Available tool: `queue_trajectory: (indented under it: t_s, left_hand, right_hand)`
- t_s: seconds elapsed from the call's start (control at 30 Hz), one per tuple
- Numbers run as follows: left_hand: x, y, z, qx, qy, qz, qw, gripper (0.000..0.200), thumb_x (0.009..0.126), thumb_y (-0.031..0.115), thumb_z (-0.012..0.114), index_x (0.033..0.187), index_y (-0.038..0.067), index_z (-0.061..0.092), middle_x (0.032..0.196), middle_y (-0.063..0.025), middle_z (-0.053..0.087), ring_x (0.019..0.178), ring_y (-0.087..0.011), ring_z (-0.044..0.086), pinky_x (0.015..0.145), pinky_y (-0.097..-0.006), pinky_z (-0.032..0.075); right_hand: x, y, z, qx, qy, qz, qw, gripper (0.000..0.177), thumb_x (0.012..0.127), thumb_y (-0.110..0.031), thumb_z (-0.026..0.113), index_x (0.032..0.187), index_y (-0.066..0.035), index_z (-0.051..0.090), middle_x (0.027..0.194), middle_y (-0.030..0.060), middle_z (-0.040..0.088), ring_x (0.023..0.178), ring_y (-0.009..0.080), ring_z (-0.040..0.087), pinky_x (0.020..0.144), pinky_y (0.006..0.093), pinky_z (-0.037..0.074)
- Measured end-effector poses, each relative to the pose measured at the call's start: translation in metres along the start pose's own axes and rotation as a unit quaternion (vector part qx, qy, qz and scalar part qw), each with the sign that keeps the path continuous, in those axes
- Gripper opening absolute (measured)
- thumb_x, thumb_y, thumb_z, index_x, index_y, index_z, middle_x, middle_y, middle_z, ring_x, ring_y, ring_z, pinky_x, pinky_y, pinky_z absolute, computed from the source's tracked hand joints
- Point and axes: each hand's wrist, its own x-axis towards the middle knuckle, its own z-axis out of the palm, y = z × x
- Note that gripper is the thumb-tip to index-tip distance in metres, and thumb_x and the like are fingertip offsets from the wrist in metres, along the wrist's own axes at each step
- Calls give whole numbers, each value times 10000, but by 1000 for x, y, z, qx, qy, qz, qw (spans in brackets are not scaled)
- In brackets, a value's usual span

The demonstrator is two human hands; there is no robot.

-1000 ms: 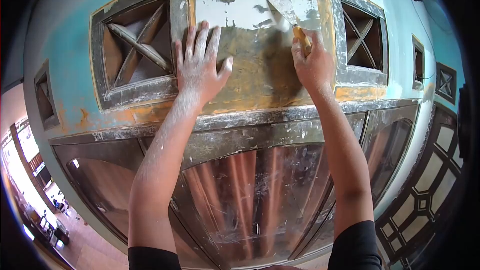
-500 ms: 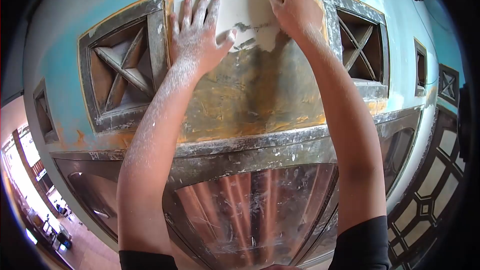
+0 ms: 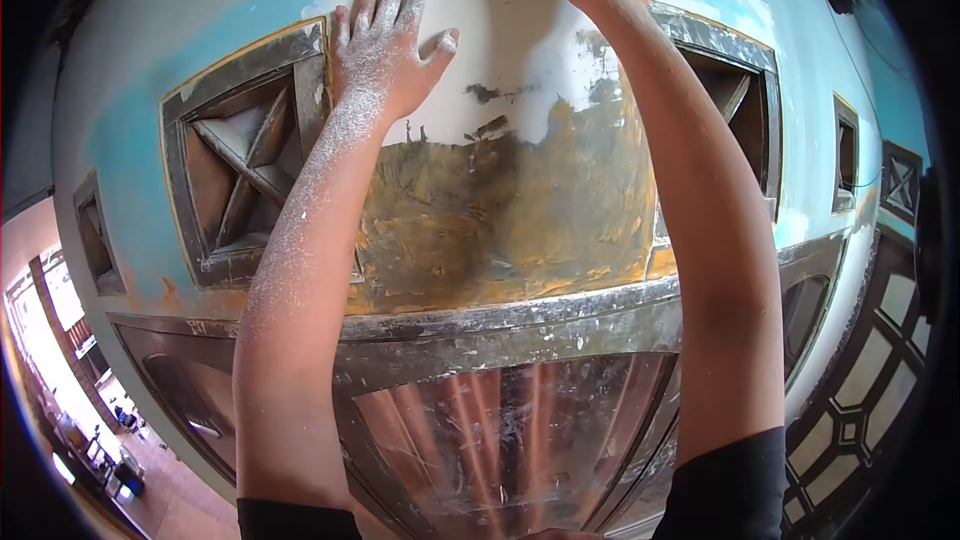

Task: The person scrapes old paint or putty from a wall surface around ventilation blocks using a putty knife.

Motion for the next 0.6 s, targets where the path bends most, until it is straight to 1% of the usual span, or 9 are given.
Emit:
queue_trajectory:
  t_s: [0.03,0.07,0.17,0.2,0.3,0.37,0.43,0.47,0.6]
  left_hand:
    - [-1,0,1,-4,0,0,1000,756,1009,613,433,1640,242,241,1710,-39,194,1580,-282,137,1277,-532,89]
    - [-2,-1,1,3,1,-3,1000,754,1012,611,427,1641,243,236,1711,-40,190,1582,-279,131,1277,-532,87]
    - [-3,2,0,15,-2,-13,1000,748,1017,606,415,1644,243,225,1713,-39,179,1584,-277,120,1278,-531,81]
    - [-5,4,0,20,-8,-19,1000,746,1020,602,410,1645,243,219,1715,-38,172,1585,-277,114,1278,-531,79]
    - [-5,5,-1,18,-16,-22,999,744,1023,593,411,1647,241,210,1718,-34,161,1586,-279,108,1278,-530,77]
    - [-5,3,-2,17,-16,-20,1000,744,1023,591,411,1647,239,212,1720,-32,157,1586,-280,109,1277,-531,79]
    - [-6,3,-1,10,-3,-17,1000,738,1023,590,409,1643,233,226,1717,-39,170,1584,-282,122,1274,-534,83]
    - [-6,3,0,11,-5,-16,1000,738,1023,590,409,1643,233,226,1717,-39,170,1584,-282,122,1274,-534,83]
    - [-12,5,-1,6,-10,-21,1000,743,1022,581,418,1641,214,231,1715,-52,176,1581,-295,135,1272,-541,86]
  right_hand:
    - [-8,6,-7,-5,-4,13,1000,388,956,-376,581,1224,-96,602,1034,201,742,1002,383,709,859,502,549]
    - [-16,28,3,-69,24,-3,997,381,998,-459,538,1271,-200,587,933,171,758,906,380,731,783,509,559]
    - [-36,70,-1,-72,45,-17,996,396,980,-474,552,1273,-214,610,961,158,764,913,364,738,785,490,566]
    - [-36,74,-2,-73,38,-11,997,439,959,-497,566,1299,-223,614,986,160,764,929,371,736,794,495,564]
    - [-12,70,4,-85,55,-4,995,470,945,-518,576,1309,-224,618,1001,161,763,949,379,731,812,504,559]
    - [12,57,2,-89,63,-1,994,477,946,-528,572,1307,-220,618,1008,166,762,963,386,727,828,505,554]
    - [32,38,-11,-60,29,3,998,377,942,-372,590,1189,-90,634,1019,206,742,990,389,709,850,504,550]
    - [36,36,-12,-47,43,-12,998,359,937,-361,588,1151,-83,659,1009,211,742,981,395,711,849,505,551]
    - [24,36,-20,-51,25,-7,998,361,942,-360,579,1144,-72,661,1014,217,742,978,399,712,860,503,550]
